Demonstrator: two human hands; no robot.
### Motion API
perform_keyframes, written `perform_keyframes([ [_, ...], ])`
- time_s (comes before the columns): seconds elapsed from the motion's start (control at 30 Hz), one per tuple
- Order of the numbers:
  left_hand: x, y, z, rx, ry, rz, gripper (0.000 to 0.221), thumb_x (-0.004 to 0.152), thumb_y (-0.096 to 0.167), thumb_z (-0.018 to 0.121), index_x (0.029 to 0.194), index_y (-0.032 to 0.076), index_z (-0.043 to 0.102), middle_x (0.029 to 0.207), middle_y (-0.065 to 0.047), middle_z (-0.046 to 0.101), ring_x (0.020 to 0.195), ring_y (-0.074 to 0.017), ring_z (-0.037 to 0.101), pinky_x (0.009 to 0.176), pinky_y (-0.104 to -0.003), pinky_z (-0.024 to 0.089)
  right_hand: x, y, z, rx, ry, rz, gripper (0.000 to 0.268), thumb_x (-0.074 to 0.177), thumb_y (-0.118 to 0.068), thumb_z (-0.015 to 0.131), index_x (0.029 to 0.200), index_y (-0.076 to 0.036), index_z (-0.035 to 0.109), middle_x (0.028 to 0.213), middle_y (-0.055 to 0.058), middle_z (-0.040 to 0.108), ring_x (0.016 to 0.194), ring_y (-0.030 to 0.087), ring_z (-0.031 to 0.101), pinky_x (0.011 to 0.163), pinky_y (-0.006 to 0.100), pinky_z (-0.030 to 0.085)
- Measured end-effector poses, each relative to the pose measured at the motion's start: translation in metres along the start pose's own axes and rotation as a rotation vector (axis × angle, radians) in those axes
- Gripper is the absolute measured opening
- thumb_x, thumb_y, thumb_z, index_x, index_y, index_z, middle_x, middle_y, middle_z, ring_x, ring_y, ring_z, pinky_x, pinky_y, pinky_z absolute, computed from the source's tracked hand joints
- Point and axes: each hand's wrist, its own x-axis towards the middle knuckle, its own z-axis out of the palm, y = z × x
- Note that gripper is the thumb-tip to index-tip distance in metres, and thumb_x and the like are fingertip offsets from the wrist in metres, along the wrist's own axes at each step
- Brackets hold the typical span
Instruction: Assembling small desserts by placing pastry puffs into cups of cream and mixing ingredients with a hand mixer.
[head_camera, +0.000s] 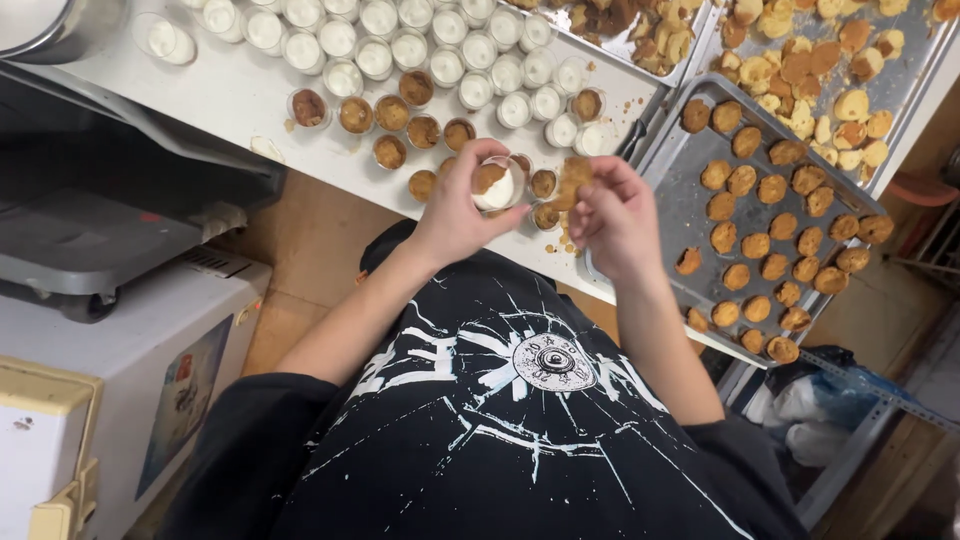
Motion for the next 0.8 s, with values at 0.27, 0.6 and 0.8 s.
perform_keyframes([
  [0.27,-0.006,0.013,0.013,0.110,-0.140,0.156,0.057,0.088,0.008,0.080,0.135,0.004,0.050,0.131,-0.015,0.054,0.125,-0.0312,0.060,0.108,-0.038,0.050,-0.033,-0.006,0.019,-0.133,-0.081,-0.240,0.020,0.097,0.007,0.066,0.111,-0.003,0.056,0.089,0.007,0.067,0.066,0.013,0.066,0.051,0.027,0.051],
  [0.6,-0.007,0.022,0.016,0.162,-0.164,0.203,0.059,0.083,0.009,0.080,0.133,0.006,0.050,0.130,-0.015,0.052,0.123,-0.0342,0.058,0.104,-0.040,0.050,-0.042,-0.017,0.036,-0.433,-0.131,-0.271,0.027,0.094,0.004,0.071,0.115,-0.001,0.056,0.097,0.006,0.071,0.073,0.007,0.067,0.056,0.021,0.051],
  [0.8,-0.007,0.023,0.018,0.176,-0.154,0.200,0.056,0.086,0.011,0.081,0.133,0.006,0.051,0.130,-0.015,0.053,0.121,-0.0340,0.058,0.102,-0.040,0.050,-0.045,-0.025,0.042,-0.776,-0.108,-0.452,0.025,0.095,-0.001,0.075,0.118,-0.001,0.066,0.092,0.002,0.074,0.069,0.002,0.062,0.057,0.019,0.046],
])
